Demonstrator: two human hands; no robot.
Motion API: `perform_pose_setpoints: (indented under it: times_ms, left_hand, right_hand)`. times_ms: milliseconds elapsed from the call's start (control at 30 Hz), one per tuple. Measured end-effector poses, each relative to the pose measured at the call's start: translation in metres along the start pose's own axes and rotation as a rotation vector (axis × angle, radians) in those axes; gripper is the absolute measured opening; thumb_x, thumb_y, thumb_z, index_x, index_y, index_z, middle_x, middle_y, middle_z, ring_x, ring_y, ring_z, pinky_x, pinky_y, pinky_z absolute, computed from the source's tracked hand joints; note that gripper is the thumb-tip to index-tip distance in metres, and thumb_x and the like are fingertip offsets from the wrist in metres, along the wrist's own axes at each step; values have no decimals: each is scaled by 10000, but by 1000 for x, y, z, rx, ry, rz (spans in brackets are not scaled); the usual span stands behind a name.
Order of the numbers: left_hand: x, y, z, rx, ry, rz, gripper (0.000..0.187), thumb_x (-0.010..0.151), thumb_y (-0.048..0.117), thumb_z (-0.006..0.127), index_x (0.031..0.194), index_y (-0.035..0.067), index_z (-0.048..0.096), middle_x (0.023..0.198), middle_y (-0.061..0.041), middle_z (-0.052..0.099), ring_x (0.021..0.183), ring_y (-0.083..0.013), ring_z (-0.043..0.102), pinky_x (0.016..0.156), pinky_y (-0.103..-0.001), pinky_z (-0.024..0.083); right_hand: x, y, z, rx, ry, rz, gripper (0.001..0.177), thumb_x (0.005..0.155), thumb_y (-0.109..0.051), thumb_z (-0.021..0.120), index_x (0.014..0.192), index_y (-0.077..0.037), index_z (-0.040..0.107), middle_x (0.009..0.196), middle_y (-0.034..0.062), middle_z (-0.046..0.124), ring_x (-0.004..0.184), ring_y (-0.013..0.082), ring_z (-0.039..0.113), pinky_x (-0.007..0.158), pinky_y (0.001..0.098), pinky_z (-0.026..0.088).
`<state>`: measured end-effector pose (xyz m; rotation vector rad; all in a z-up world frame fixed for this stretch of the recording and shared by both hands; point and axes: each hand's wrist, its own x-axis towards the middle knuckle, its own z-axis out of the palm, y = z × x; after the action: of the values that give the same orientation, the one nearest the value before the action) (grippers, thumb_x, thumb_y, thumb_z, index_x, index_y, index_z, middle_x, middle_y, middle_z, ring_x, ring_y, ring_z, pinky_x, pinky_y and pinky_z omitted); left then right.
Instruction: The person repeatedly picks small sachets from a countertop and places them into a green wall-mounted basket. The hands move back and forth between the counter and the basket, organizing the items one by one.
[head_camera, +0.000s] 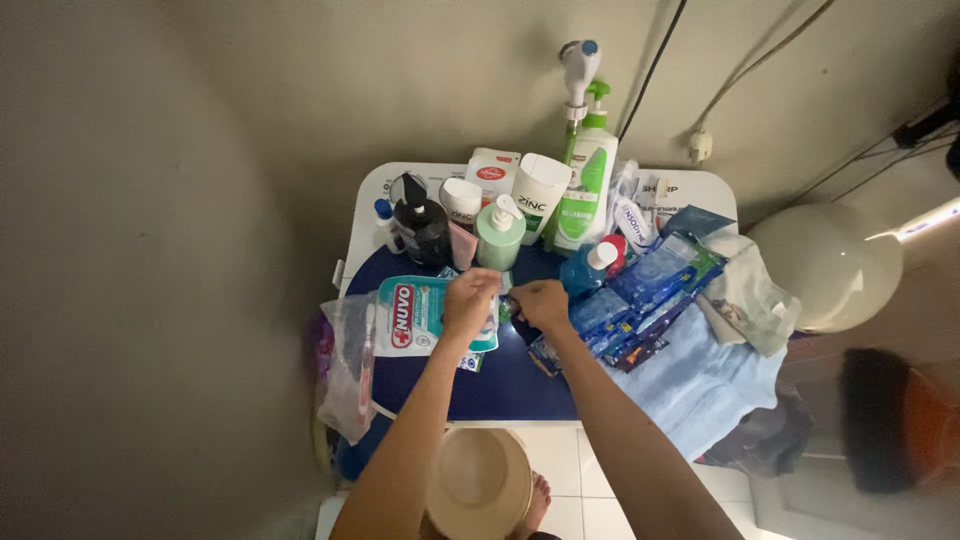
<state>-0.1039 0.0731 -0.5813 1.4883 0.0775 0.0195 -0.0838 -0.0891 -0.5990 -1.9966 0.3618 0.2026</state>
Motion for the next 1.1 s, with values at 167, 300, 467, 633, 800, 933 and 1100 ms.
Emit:
perform_pose_setpoints:
  times_ms: [167,300,467,633,800,933,1100]
  left_hand:
    - [4,3,1,99,15,14,201,865,153,693,998,22,770,962,-96,791,911,-173,740,814,-294,555]
    - [0,10,1,90,31,-13,210,865,155,699,998,12,775,944,-107,790,878,-182,726,783,-305,545]
    - [3,12,-1,99,12,9,224,858,133,699,1037,14,765,968,-93,779,885,-163,725,778,-292,543]
    - [7,19,0,54,-40,76,203,895,102,685,1063,5,744,995,-99,784,908,-171,729,806,-281,552]
    - [-3,49,-1,177,-121,148,279,929,122,636,1175,24,724,1095,-78,770,999,-154,727,815,-293,553]
    - [-7,73,5,252,-162,197,294,965,180,669,1207,26,737,1106,-91,769,1026,-168,704,872,-288,531]
    - [3,77,11,108,-222,148,320,925,202,708,1193,30,743,1039,-72,765,915,-126,680,793,-263,537]
  right_hand:
    - [-3,-7,-5,96,-21,23,253,857,-214,775,880,38,783,738,96,764,567,149,719,511,315,609]
    - [-17,-17,-13,221,-5,-38,221,854,-179,763,911,35,766,819,100,778,672,143,766,594,315,649]
    - [-38,-25,-25,188,40,-154,190,879,-134,725,963,30,772,890,91,793,762,142,752,625,292,656]
    - [-52,-32,-36,260,11,-200,173,891,-112,722,972,35,765,918,105,787,789,155,739,637,301,648]
    - [-61,-41,-49,422,-55,-275,141,937,-118,678,977,15,701,956,89,757,875,156,744,688,325,664]
    - [-69,-52,-58,461,-94,-283,128,975,-134,642,996,-10,665,940,87,734,894,165,740,702,335,654]
    - [-78,-71,-71,510,-72,-320,183,992,-196,622,1050,-25,647,957,77,739,905,174,744,673,333,648]
